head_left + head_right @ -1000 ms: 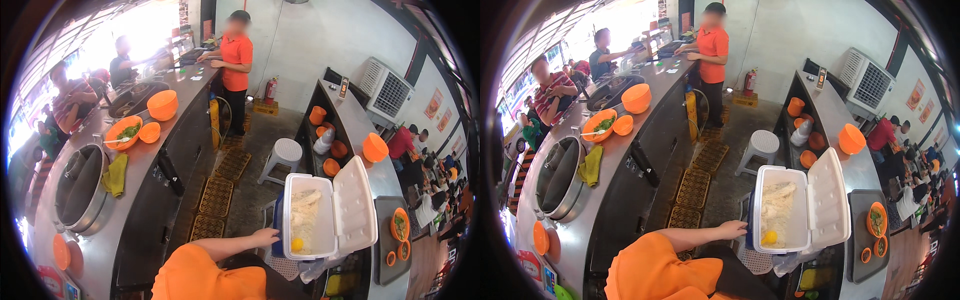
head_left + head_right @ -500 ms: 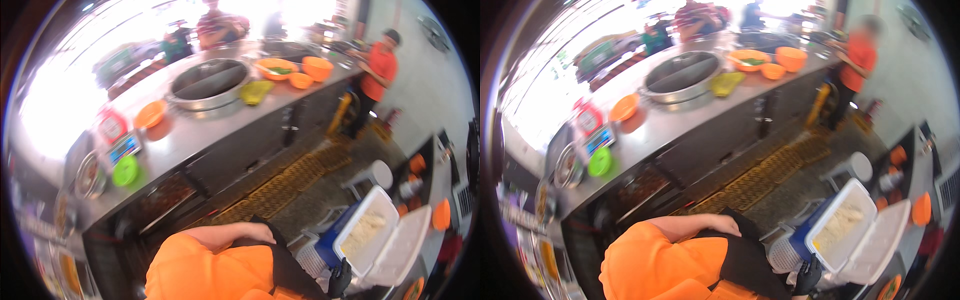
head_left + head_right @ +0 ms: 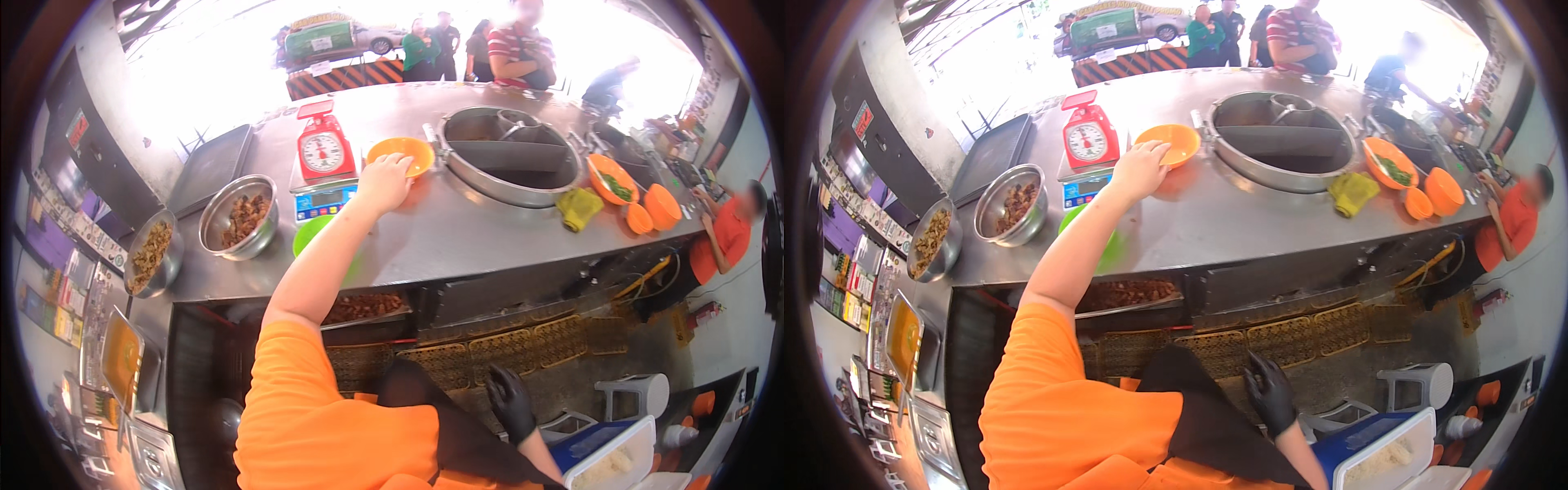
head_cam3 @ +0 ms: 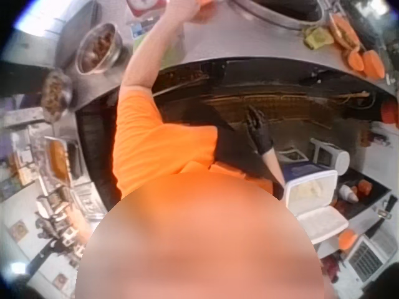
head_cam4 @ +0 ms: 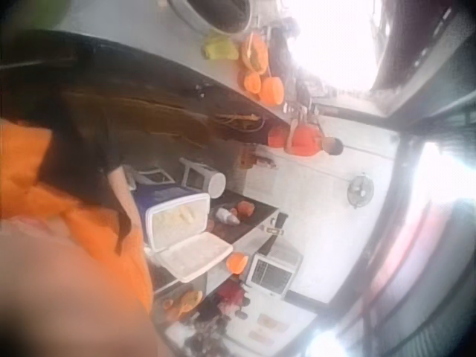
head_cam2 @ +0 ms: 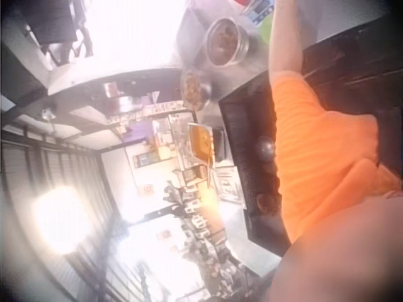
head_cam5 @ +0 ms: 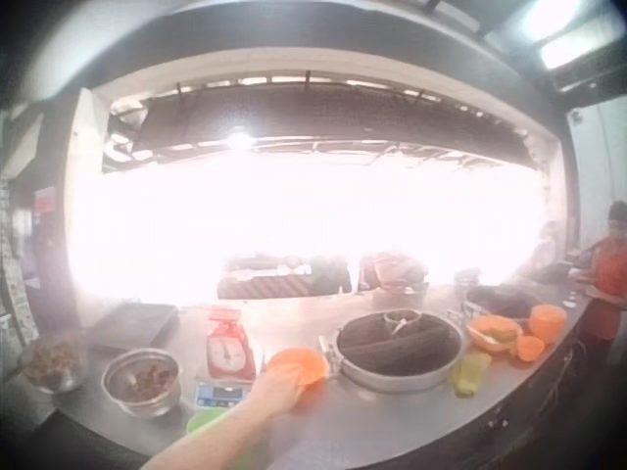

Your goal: The person scoops broth into bowls, adds chopped greens, weighs and portions cooked meat, and serves rice to customers at a food stall counter. The person uses a ladle, tongs, a scale, and a rice scoop to assemble and deliver multiple orders.

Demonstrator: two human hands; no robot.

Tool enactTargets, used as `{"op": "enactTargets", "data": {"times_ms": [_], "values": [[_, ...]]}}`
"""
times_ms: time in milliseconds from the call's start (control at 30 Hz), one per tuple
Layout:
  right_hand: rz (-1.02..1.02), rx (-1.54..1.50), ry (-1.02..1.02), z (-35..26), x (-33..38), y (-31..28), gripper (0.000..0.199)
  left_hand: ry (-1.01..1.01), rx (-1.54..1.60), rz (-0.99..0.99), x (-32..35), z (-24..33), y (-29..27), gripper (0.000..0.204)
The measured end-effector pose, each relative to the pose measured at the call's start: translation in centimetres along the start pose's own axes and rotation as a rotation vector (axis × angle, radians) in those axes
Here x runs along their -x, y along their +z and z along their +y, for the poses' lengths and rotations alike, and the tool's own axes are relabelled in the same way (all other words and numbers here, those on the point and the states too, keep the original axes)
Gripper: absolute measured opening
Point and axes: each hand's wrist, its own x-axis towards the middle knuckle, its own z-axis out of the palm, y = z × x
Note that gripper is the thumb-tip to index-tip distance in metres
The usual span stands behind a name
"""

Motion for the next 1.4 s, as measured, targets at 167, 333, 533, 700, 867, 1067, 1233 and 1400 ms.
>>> {"op": "enactTargets", "data": {"times_ms": [167, 333, 533, 700, 867, 1067, 1233, 1400], "values": [[-0.445, -0.31, 0.04, -10.1, -21.8, 10.1, 0.07, -0.024, 0.294, -0.188, -2.1, -5.1, -6.2, 0.038], [-0.412, -0.344, 0.005, -15.5, -33.1, 19.4, 0.056, 0.066, 0.39, -0.183, -3.1, -8.0, -10.3, 0.035], [-0.667, -0.686, 0.42, -13.3, -33.6, 16.4, 0.045, 0.04, 0.459, -0.195, -4.4, -9.7, -12.6, 0.03], [-0.557, -1.129, 0.627, -8.9, -31.2, 5.3, 0.054, 0.139, 0.526, -0.176, -9.7, -8.3, -11.1, 0.03], [0.025, -1.147, 0.623, -4.2, -28.5, -2.3, 0.046, 0.265, 0.663, -0.326, -17.8, -3.6, -6.0, 0.033], [0.247, -1.0, 0.514, 0.7, -28.6, -10.5, 0.038, 0.632, 0.036, 0.117, -27.7, 8.1, 5.5, 0.036], [0.254, -0.783, 0.5, 8.3, -32.2, -15.9, 0.042, 1.117, -0.703, -0.101, -34.7, 14.2, 15.4, 0.039], [0.112, -0.633, 0.409, 14.9, -37.2, -21.1, 0.041, 1.116, -1.01, -0.169, -38.4, 12.8, 22.0, 0.035]]}}
